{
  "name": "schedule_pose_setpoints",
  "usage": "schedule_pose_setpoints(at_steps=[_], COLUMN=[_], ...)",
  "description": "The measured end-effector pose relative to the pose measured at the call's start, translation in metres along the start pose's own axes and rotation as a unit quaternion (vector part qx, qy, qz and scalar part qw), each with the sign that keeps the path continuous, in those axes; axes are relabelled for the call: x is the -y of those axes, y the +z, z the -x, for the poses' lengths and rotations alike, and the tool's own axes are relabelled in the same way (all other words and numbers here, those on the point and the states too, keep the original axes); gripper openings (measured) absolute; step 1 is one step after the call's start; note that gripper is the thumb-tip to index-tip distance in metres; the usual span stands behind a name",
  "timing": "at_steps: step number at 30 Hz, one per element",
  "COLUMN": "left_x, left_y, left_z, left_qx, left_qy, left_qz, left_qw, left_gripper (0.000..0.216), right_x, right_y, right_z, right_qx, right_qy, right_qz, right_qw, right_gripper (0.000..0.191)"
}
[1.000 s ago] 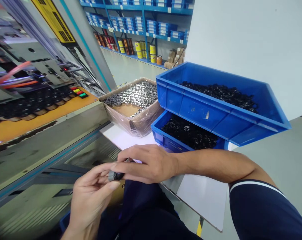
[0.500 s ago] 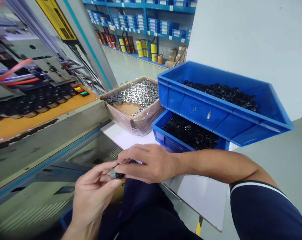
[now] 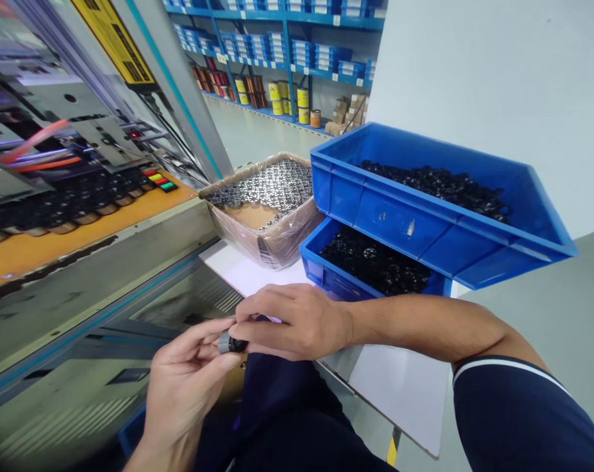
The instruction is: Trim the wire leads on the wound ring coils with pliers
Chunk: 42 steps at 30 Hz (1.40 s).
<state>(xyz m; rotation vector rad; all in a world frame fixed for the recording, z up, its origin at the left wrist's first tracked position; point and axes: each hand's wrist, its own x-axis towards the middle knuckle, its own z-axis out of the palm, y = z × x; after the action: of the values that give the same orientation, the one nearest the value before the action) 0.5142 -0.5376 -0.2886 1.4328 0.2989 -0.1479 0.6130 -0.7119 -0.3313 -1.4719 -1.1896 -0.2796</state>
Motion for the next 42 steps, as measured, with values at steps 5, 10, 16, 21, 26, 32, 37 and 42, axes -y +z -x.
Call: schedule_pose_setpoints(at_steps=[5,10,16,21,26,32,37,42], left_x=[0.0014,0.0010,-0.0009,-0.0005,-0.0015,-0.0010,-0.0004,-0.0001], left_y=[-0.0011,-0.0013,-0.0020,-0.0021,-0.0016,-0.0023,-0.0036,0.0003], left_z=[0.0008,0.0018,0.0018,0.0017,0.0012,0.0007,-0.0002,-0.0001], left_qx=[0.013,0.016,0.007,0.002,0.005,0.004,0.007,0.002], left_qy=[0.005,0.006,0.000,0.000,-0.002,-0.007,-0.016,-0.005], left_qz=[-0.011,-0.002,-0.006,-0.008,-0.009,-0.015,-0.017,-0.010], left_qw=[1.000,1.000,1.000,1.000,1.000,1.000,1.000,1.000], left_gripper=[0.047,0.045,0.047,0.048,0.046,0.048,0.048,0.048], right_x=[0.0005,0.0015,0.0030,0.0028,0.0019,0.0016,0.0004,0.0002], right_y=[-0.0006,-0.0004,-0.0007,0.0002,0.0000,0.0002,-0.0011,-0.0012], right_z=[0.0000,-0.0007,0.0000,0.0007,0.0004,0.0007,-0.0001,-0.0003], right_qx=[0.004,0.005,0.011,0.006,0.007,0.003,0.007,-0.003], right_qy=[0.004,0.008,-0.006,-0.015,-0.005,-0.013,-0.028,-0.056], right_qz=[0.003,0.010,0.025,0.031,0.020,0.021,0.046,0.081], right_qw=[1.000,1.000,1.000,0.999,1.000,1.000,0.999,0.995], right_gripper=[0.029,0.029,0.027,0.030,0.031,0.030,0.031,0.028])
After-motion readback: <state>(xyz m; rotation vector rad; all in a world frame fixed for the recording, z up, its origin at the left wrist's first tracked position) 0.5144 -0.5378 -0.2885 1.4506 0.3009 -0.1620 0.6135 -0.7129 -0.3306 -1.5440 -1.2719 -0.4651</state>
